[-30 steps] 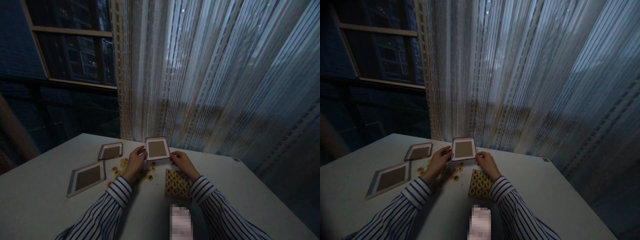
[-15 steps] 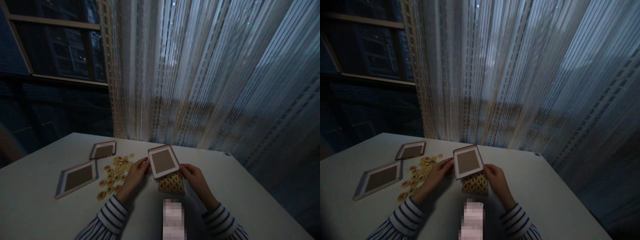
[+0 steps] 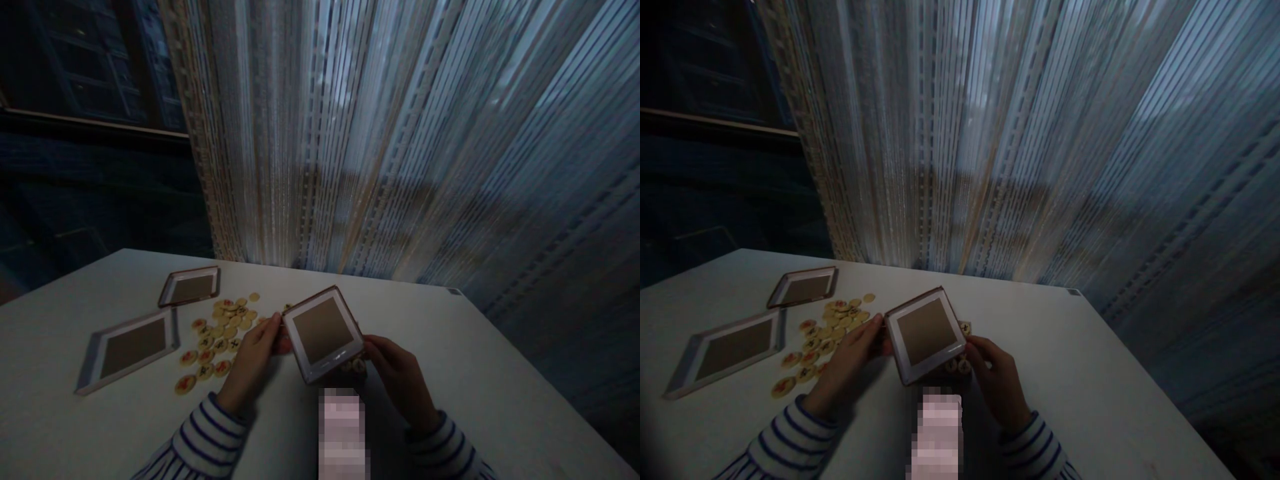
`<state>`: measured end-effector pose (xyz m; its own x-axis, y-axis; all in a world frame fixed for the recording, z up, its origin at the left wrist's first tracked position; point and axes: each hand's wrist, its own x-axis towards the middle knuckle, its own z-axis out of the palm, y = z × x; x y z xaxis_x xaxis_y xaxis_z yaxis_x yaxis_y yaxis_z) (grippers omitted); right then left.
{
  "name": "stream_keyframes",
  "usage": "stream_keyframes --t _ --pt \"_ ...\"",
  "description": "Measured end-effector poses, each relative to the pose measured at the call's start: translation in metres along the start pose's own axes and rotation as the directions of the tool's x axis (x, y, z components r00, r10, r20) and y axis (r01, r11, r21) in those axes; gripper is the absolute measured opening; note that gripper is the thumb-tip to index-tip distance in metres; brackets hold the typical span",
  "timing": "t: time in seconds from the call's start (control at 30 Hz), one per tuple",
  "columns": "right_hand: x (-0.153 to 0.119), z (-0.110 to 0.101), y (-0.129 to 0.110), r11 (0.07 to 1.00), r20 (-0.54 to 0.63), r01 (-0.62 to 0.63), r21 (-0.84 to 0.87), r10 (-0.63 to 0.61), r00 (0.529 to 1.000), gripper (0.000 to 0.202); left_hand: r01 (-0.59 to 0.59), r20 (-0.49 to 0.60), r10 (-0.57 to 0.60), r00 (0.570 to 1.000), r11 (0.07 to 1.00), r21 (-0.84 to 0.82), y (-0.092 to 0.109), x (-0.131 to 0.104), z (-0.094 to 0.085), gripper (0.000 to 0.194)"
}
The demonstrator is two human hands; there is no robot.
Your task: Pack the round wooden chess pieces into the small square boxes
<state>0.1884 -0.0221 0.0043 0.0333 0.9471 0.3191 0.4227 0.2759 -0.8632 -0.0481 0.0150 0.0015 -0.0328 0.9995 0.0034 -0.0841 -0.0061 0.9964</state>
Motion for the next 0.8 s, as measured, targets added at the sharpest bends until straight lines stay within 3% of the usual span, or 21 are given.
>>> stream_keyframes --t 0.13,0.27,0.43,0.63,0.8 --pt "-0.002 0.001 0.000 0.998 -0.023 0.041 -0.053 -0.042 0.999 0.027 0.018 -0.022 -0.018 1.000 1.000 -0.003 0.001 -0.001 -0.002 0.049" --pt "-0.004 0.001 0.001 0.987 -0.045 0.112 -0.117 -0.118 0.992 0.024 -0.049 -0.083 0.050 0.995 0.999 0.012 0.006 -0.003 -0.003 0.044" --pt "-0.006 0.001 0.005 0.959 -0.072 0.211 -0.187 -0.227 0.971 0.022 -0.002 -0.049 -0.002 0.999 0.997 -0.074 0.009 -0.006 -0.004 0.050" --pt "-0.007 0.001 0.012 0.892 -0.094 0.345 -0.294 -0.386 0.918 0.022 0.056 -0.027 -0.064 0.998 0.971 -0.232 0.012 -0.009 -0.004 0.052" --pt "-0.007 0.000 0.011 0.834 -0.084 0.435 -0.339 -0.488 0.869 0.026 0.039 -0.034 -0.048 0.998 0.973 -0.229 0.010 -0.009 -0.004 0.053"
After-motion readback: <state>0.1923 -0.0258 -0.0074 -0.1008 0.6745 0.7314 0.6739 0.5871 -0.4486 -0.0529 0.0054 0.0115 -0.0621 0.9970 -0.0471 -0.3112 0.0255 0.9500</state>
